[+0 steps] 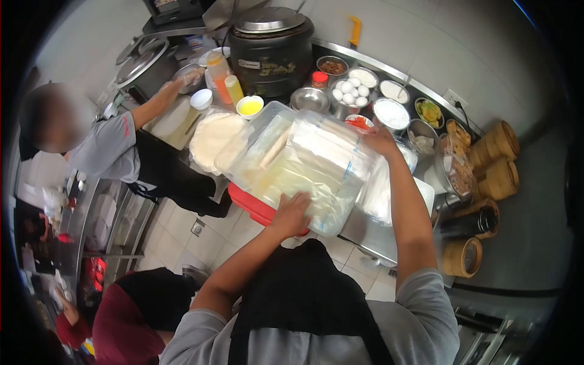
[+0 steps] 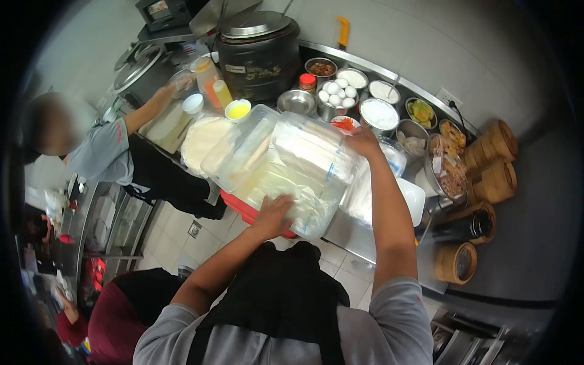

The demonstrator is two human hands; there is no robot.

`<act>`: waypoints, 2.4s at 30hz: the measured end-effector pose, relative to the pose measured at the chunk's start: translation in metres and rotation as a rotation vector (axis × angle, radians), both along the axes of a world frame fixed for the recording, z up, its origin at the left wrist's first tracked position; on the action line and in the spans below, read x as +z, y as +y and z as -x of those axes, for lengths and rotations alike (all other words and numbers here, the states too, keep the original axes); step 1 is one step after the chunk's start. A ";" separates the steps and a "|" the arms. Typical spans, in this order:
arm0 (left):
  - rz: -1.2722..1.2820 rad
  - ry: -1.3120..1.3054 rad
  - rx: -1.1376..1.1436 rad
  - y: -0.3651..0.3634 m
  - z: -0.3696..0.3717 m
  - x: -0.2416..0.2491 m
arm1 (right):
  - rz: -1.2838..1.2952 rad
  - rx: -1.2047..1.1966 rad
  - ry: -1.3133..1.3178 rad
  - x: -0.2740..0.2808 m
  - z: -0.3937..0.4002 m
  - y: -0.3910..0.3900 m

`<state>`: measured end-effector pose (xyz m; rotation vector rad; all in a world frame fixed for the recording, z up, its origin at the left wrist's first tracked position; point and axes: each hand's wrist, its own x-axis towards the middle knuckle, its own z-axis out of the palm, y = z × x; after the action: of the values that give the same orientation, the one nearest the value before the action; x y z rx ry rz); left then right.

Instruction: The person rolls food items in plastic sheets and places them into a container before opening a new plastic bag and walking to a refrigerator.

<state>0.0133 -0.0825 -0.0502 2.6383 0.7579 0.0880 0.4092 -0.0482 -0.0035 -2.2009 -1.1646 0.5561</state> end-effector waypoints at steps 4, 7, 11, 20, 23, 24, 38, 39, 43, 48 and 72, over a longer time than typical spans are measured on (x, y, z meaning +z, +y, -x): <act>0.055 0.030 0.080 -0.011 0.005 0.006 | -0.107 0.082 -0.062 0.010 0.006 0.000; 0.112 -0.070 0.127 -0.023 0.022 0.009 | -0.161 0.150 -0.093 0.018 0.012 0.003; 0.165 -0.243 0.250 -0.047 0.063 0.007 | -0.401 0.194 -0.168 0.005 0.020 0.009; 0.234 -0.489 0.713 -0.097 0.156 -0.021 | -0.568 0.605 -0.056 0.022 0.155 -0.048; 0.220 -0.526 0.752 -0.115 0.176 -0.029 | -0.455 0.806 -0.179 -0.017 0.206 -0.073; 0.217 -0.528 0.752 -0.120 0.181 -0.032 | -0.399 0.859 -0.239 -0.035 0.216 -0.081; 0.490 -0.489 0.996 -0.250 0.256 -0.082 | -0.238 0.725 -0.281 -0.037 0.247 -0.128; 0.539 -0.487 1.044 -0.261 0.261 -0.088 | -0.192 0.714 -0.328 -0.036 0.254 -0.133; 0.677 -0.403 1.041 -0.295 0.272 -0.112 | -0.308 0.717 -0.399 -0.031 0.282 -0.151; 0.681 -0.325 1.070 -0.306 0.253 -0.086 | -0.365 0.741 -0.286 -0.033 0.295 -0.157; 0.730 -0.459 0.828 -0.260 0.123 0.007 | -0.714 0.685 -0.379 -0.078 0.158 -0.087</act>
<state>-0.1095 -0.3425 -0.0427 1.4284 1.3333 0.5083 0.2511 -0.1350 -0.0812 -1.2950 -1.9621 -0.0584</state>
